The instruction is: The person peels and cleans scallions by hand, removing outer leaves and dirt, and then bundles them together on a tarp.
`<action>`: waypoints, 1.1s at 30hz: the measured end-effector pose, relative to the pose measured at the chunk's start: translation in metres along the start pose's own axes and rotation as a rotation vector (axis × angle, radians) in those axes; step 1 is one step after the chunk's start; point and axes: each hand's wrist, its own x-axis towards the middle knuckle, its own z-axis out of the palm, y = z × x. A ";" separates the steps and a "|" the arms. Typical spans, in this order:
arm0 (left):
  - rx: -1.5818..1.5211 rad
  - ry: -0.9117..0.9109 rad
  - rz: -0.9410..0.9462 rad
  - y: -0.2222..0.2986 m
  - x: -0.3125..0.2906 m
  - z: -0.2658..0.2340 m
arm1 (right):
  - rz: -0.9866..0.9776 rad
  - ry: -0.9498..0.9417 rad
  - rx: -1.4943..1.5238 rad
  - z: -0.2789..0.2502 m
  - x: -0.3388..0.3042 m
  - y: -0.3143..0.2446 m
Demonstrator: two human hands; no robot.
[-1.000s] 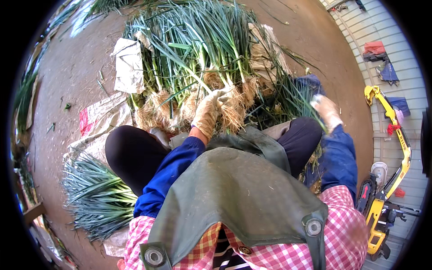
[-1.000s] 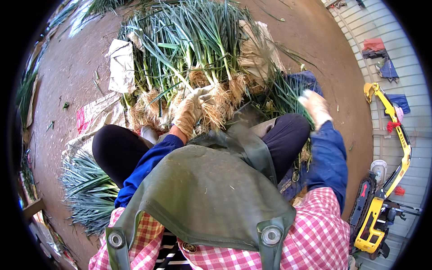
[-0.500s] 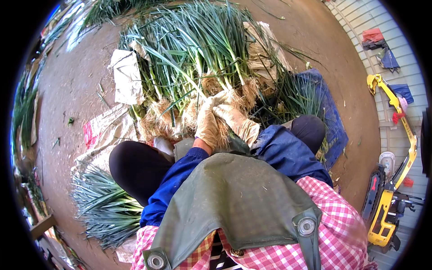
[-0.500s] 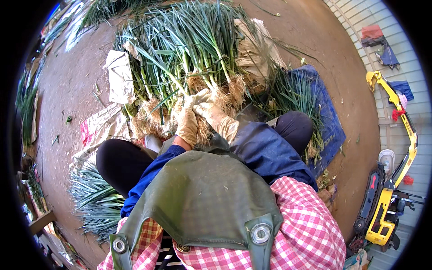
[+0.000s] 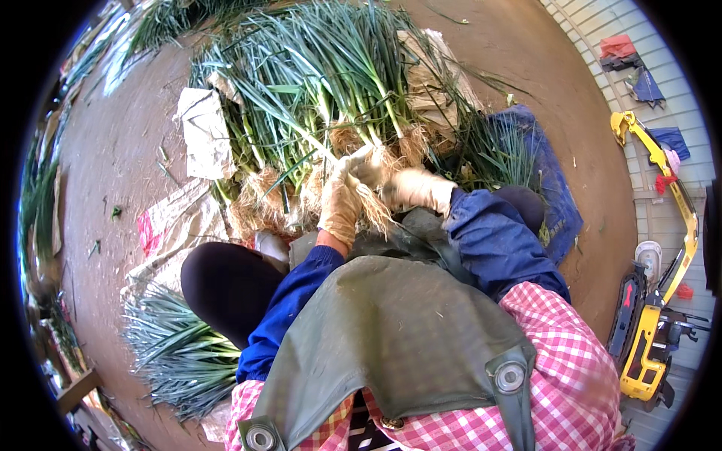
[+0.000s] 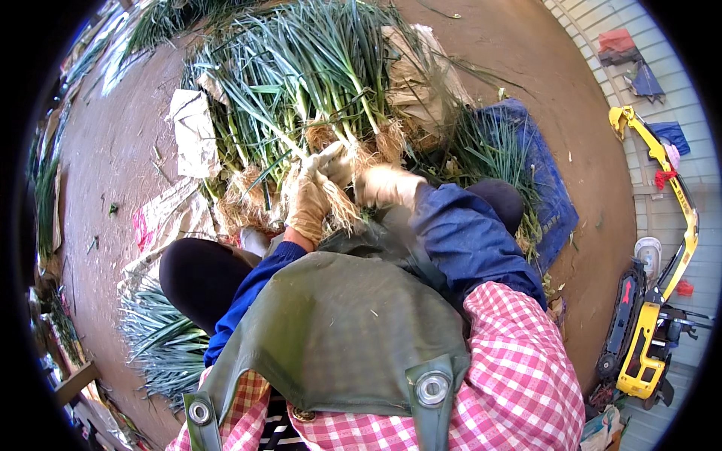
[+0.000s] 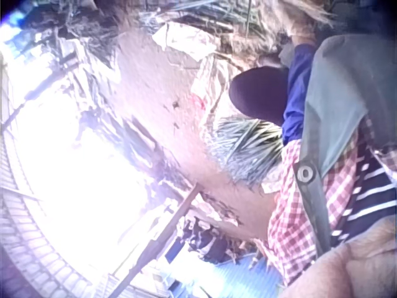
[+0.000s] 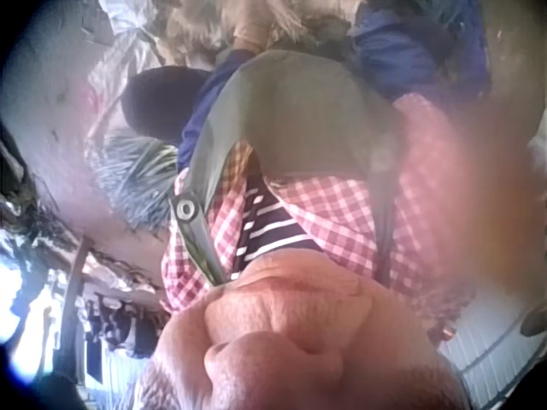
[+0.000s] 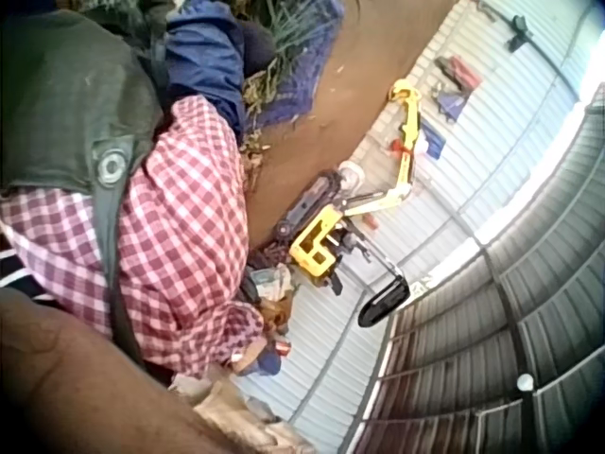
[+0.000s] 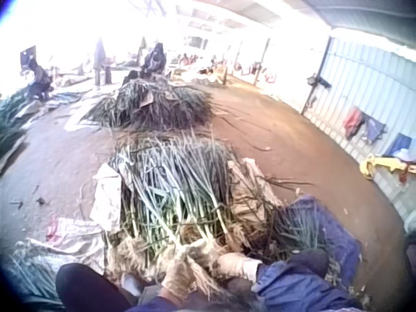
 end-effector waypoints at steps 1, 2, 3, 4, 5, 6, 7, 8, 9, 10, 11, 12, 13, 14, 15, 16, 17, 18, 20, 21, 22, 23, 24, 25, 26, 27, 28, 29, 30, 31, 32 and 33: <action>0.032 0.027 -0.030 0.000 0.000 -0.008 | 0.036 0.157 -0.141 -0.019 0.006 -0.003; 0.022 -0.021 -0.137 -0.004 0.003 0.010 | -0.066 0.354 -0.053 -0.029 0.023 0.056; 0.127 0.118 -0.130 -0.003 -0.003 0.015 | 0.000 0.490 0.047 -0.036 0.033 0.069; 0.140 0.080 -0.144 0.003 -0.009 0.013 | 0.044 0.626 0.156 -0.048 0.037 0.061; 0.153 0.042 -0.158 0.009 -0.015 0.011 | 0.301 0.717 0.277 -0.060 0.043 0.052; 0.189 -0.012 -0.146 0.012 -0.017 0.016 | 0.392 0.776 0.161 -0.065 0.052 0.052; 0.210 0.038 -0.120 0.010 -0.018 0.023 | 0.425 0.760 0.146 -0.068 0.061 0.053; 0.271 -0.023 -0.122 0.010 -0.014 0.022 | 0.469 0.730 0.091 -0.068 0.067 0.056; 0.331 -0.083 -0.128 0.011 -0.012 0.024 | 0.515 0.695 0.037 -0.070 0.068 0.050; 0.385 -0.043 -0.102 0.010 -0.012 0.028 | 0.517 0.676 -0.004 -0.069 0.074 0.056; 0.447 -0.045 -0.052 0.010 -0.013 0.031 | 0.512 0.707 -0.057 -0.071 0.079 0.064; 0.415 0.001 -0.041 0.012 -0.013 0.036 | 0.448 0.693 0.052 -0.074 0.081 0.063; 0.378 0.061 -0.023 0.014 -0.013 0.036 | 0.371 0.667 0.156 -0.079 0.081 0.045; 0.338 0.071 0.028 0.011 -0.008 0.026 | 0.181 0.614 0.616 -0.077 0.072 0.030; 0.299 0.056 0.069 0.002 0.002 0.020 | 0.064 0.552 0.793 -0.075 0.074 0.035; 0.260 0.076 0.116 0.000 0.004 0.008 | -0.025 0.498 0.857 -0.068 0.067 0.012; 0.168 0.110 0.070 -0.001 0.001 0.008 | -0.106 0.451 0.919 -0.058 0.050 -0.015; 0.076 0.129 0.020 -0.005 -0.001 0.018 | -0.088 0.351 0.750 -0.052 0.041 -0.026; -0.011 0.041 -0.060 -0.011 -0.001 0.014 | -0.194 0.320 0.372 -0.034 0.049 -0.018; 0.048 0.057 -0.066 -0.007 -0.003 0.015 | -0.187 0.403 0.550 -0.032 0.051 -0.016; 0.107 0.075 -0.071 -0.003 -0.005 0.016 | -0.179 0.482 0.728 -0.031 0.053 -0.012; 0.165 0.094 -0.075 0.001 -0.007 0.017 | -0.169 0.560 0.906 -0.030 0.054 -0.008; 0.153 0.034 -0.015 0.006 -0.010 0.018 | -0.168 0.642 1.110 -0.040 0.049 -0.015; 0.136 0.037 -0.009 0.004 -0.010 0.022 | -0.216 0.818 1.133 -0.043 0.054 -0.002; 0.118 0.041 -0.004 0.001 -0.010 0.025 | -0.292 0.951 1.003 -0.049 0.067 0.009; 0.096 0.059 0.012 0.001 -0.011 0.022 | -0.374 1.060 0.870 -0.054 0.073 0.001; 0.140 0.090 0.025 0.002 -0.009 0.020 | -0.348 0.953 0.923 -0.055 0.074 -0.006; 0.127 0.098 0.015 0.002 -0.008 0.017 | -0.385 0.886 0.994 -0.055 0.078 -0.015; 0.112 0.103 0.004 0.003 -0.008 0.016 | -0.268 0.635 0.915 -0.062 0.070 -0.024; 0.097 0.108 -0.008 0.003 -0.008 0.016 | -0.151 0.388 0.827 -0.067 0.064 -0.031; 0.094 0.091 -0.032 0.003 -0.007 0.015 | -0.089 0.307 0.848 -0.058 0.077 -0.023; 0.089 0.078 -0.055 0.003 -0.007 0.014 | -0.030 0.272 0.791 -0.057 0.071 -0.027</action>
